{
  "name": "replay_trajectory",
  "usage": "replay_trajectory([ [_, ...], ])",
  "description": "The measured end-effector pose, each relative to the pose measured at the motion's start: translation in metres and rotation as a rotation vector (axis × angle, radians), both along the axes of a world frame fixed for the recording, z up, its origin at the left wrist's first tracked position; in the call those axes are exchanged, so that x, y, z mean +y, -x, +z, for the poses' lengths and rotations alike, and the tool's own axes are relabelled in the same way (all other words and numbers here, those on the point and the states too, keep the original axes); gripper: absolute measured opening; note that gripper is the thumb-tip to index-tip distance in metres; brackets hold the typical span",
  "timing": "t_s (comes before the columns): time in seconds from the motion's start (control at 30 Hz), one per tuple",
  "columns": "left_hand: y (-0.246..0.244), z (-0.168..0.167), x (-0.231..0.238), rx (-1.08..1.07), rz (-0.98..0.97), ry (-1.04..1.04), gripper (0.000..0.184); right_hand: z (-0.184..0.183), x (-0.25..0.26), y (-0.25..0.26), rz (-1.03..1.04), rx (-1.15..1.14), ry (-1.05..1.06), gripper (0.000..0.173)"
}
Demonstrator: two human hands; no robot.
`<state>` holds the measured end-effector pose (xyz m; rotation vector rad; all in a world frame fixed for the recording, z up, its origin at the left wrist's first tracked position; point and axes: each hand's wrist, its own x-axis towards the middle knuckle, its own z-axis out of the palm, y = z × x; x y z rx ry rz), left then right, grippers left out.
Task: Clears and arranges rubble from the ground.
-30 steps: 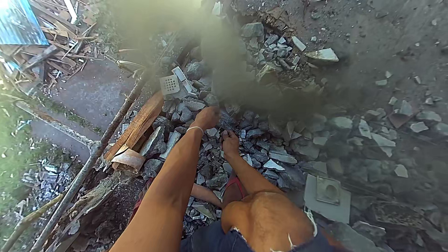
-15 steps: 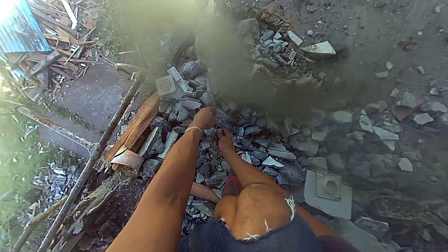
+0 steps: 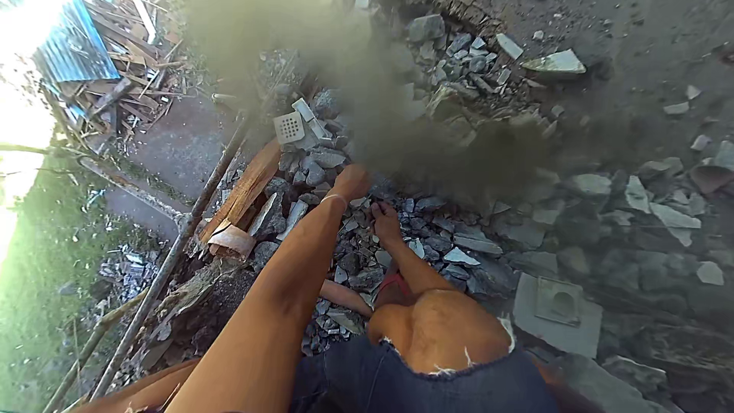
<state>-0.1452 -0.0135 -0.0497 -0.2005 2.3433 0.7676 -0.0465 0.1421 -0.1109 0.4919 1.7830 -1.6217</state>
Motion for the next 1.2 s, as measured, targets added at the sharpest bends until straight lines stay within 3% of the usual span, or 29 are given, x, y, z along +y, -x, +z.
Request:
replay_trajectory([
  [0.23, 0.006, -0.021, -0.003, 0.013, -0.113, 0.060, 0.026, 0.016, 0.004, 0.010, -0.009, -0.074, 0.024, 0.037],
  [0.37, -0.005, 0.017, 0.001, -0.019, 0.126, -0.069, 0.036, 0.033, 0.007, 0.020, -0.092, -0.074, 0.020, 0.032],
  [0.47, -0.039, 0.042, 0.012, 0.056, 0.279, -0.216, 0.039, 0.039, 0.003, 0.016, -0.146, -0.023, 0.059, 0.025],
  [0.6, -0.103, 0.037, 0.022, 0.111, 0.389, -0.330, 0.028, 0.031, -0.001, -0.002, -0.042, 0.101, 0.068, 0.020],
  [0.77, -0.067, 0.024, 0.021, 0.007, 0.400, -0.159, 0.021, 0.040, -0.010, -0.001, 0.004, 0.146, 0.041, 0.016],
  [0.83, -0.059, 0.020, 0.010, 0.092, 0.441, -0.123, 0.023, 0.049, -0.009, 0.005, 0.070, 0.130, 0.019, 0.030],
  [0.9, -0.053, 0.008, -0.002, 0.136, 0.374, -0.056, 0.024, 0.051, -0.005, 0.005, 0.118, 0.121, -0.003, 0.042],
  [1.07, -0.046, -0.028, 0.000, 0.050, -0.010, 0.044, 0.018, 0.048, 0.007, 0.002, 0.151, -0.056, -0.003, 0.032],
  [1.2, -0.041, -0.027, 0.005, 0.080, -0.022, 0.010, 0.020, 0.042, 0.022, -0.010, 0.166, -0.148, 0.003, 0.029],
])
